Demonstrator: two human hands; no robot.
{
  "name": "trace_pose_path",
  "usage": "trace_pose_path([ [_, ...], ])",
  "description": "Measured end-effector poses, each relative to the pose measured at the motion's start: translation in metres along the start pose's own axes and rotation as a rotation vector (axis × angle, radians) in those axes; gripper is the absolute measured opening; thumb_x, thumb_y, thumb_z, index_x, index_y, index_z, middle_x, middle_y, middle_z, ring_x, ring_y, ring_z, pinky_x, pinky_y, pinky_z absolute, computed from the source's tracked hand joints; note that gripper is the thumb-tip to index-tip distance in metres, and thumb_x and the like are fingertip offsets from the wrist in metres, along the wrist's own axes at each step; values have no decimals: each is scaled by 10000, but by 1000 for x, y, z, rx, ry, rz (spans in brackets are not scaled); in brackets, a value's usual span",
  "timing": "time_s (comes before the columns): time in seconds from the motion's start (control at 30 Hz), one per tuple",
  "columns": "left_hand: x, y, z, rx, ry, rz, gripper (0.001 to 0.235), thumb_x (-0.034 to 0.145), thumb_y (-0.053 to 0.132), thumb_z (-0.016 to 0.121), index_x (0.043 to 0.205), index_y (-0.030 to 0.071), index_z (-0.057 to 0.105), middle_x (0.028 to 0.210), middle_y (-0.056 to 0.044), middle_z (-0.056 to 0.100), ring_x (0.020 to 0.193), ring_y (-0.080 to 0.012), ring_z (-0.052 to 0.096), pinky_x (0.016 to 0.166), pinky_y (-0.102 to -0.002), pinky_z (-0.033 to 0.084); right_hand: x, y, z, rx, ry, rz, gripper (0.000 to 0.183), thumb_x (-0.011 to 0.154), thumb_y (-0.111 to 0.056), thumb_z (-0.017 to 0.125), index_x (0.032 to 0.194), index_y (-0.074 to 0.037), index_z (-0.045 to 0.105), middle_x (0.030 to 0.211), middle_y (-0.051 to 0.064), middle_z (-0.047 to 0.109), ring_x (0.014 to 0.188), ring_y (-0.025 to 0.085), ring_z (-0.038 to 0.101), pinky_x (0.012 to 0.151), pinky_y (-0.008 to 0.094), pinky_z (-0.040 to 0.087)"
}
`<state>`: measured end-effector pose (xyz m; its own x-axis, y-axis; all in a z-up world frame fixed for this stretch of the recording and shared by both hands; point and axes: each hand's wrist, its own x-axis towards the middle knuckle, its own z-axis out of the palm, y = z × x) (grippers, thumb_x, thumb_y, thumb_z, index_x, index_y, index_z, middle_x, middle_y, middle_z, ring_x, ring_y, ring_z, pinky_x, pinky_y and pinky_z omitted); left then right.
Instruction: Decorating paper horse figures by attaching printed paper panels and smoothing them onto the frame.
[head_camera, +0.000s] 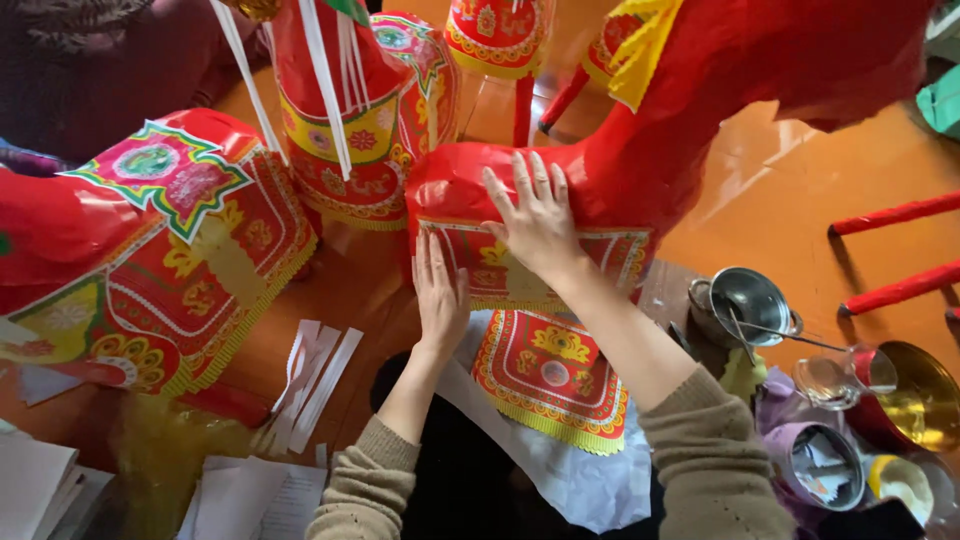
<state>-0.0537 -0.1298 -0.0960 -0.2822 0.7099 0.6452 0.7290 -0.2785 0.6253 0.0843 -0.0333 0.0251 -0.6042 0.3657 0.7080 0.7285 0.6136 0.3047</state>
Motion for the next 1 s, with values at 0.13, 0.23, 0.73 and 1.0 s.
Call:
trace_pose_path([
  [0.13, 12, -18, 8, -7, -48, -15, 658, 1032, 280, 426, 1566, 19, 145, 1618, -219, 90, 1483, -367, 109, 1182, -479, 94, -6, 2, 14, -54, -72, 20, 639, 843, -600, 604, 1364, -233, 569, 1187, 201, 639, 1195, 382, 557, 1051, 548, 301],
  [0.23, 16, -27, 15, 15, -11, 8, 658, 1044, 359, 392, 1561, 26, 157, 1621, -190, 121, 1495, -322, 118, 1194, -426, 87, -7, 4, 16, -3, -107, 53, 697, 775, -552, 691, 1375, -222, 560, 1211, 196, 626, 1206, 370, 548, 1064, 537, 289],
  [0.73, -9, -54, -23, 85, -35, -59, 623, 994, 249, 479, 1529, 21, 255, 1555, -243, 247, 1433, -418, 246, 1159, -500, 220, -116, 23, -57, 40, 24, 2, 431, 876, -290, 596, 1297, -201, 619, 1350, 70, 584, 1274, 271, 528, 1113, 475, 304],
  [1.0, -60, -65, -73, 83, -29, -278, 468, 979, 99, 531, 1415, -20, 408, 1377, -331, 395, 1279, -515, 417, 1066, -561, 351, -312, 71, -129, 76, -230, 568, 250, 864, -132, 697, 1114, -118, 688, 1102, 48, 654, 1055, 247, 626, 912, 376, 475],
])
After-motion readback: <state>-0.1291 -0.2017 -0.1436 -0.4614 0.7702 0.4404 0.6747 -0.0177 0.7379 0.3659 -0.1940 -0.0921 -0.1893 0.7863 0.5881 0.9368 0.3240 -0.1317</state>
